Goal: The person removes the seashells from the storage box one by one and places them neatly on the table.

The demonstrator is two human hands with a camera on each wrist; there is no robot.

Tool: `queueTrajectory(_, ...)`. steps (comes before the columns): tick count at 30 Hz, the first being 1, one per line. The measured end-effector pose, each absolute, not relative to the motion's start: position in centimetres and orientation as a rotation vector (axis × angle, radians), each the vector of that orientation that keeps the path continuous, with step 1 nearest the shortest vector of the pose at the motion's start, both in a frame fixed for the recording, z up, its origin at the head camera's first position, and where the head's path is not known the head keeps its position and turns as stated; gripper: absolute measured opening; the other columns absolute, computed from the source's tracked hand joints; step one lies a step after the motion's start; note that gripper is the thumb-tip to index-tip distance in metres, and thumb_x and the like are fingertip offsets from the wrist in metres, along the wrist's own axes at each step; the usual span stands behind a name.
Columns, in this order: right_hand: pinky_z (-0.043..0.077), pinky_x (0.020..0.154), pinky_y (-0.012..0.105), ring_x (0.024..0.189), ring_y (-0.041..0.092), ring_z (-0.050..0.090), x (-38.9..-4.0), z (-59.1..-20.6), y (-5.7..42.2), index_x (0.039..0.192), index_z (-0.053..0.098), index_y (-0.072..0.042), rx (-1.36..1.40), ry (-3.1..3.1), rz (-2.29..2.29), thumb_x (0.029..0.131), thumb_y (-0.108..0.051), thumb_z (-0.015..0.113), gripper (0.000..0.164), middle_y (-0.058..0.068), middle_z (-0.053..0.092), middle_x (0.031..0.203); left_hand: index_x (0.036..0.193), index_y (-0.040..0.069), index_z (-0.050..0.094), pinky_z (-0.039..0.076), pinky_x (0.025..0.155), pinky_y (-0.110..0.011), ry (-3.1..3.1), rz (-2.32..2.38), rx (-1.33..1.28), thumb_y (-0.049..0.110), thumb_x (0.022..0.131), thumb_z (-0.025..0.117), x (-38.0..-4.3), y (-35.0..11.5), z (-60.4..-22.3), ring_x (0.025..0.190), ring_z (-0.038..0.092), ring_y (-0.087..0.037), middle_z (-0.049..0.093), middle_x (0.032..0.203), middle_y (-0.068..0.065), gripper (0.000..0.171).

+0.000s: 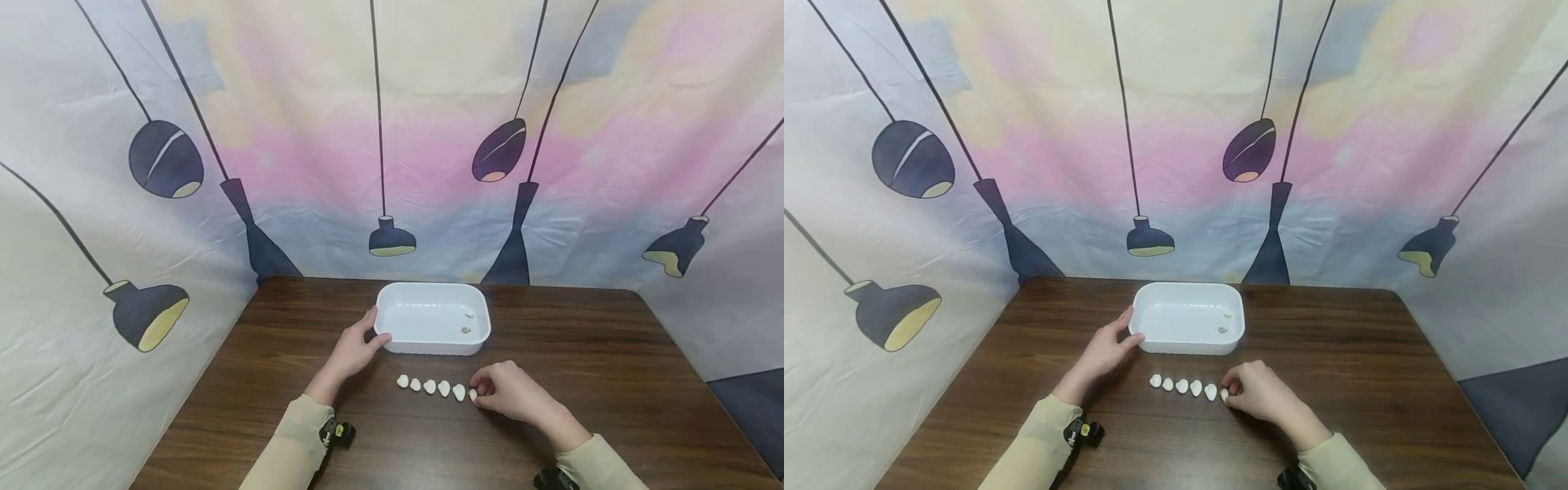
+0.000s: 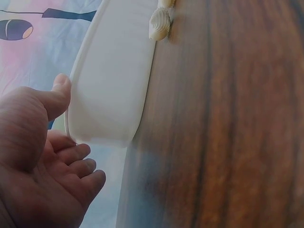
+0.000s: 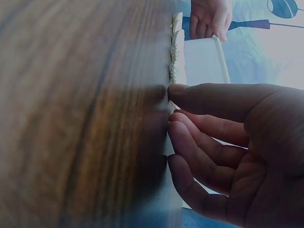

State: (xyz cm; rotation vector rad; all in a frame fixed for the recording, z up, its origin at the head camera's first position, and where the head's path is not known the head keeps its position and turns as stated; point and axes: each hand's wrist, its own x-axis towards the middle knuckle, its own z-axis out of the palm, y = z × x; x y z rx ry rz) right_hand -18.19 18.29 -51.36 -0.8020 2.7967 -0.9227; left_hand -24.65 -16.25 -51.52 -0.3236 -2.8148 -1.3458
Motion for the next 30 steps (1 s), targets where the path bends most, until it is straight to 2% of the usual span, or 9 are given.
queueTrajectory(30, 0.053, 0.064, 0.024, 0.070, -0.002, 0.059, -18.08, -50.93, 18.62, 0.095, 0.079, -0.007, -0.757, 2.756, -0.932, 0.082, -0.005, 0.091, 0.017, -0.014, 0.066, 0.075, 0.163, -0.005, 0.035, 0.029, 0.126, -0.055, -2.802, -1.349, -0.334, 0.031, 0.106, 0.070, -24.62, -16.18, -51.53, 0.157, 0.032, -0.038, 0.034, 0.169, -0.023, 0.076)
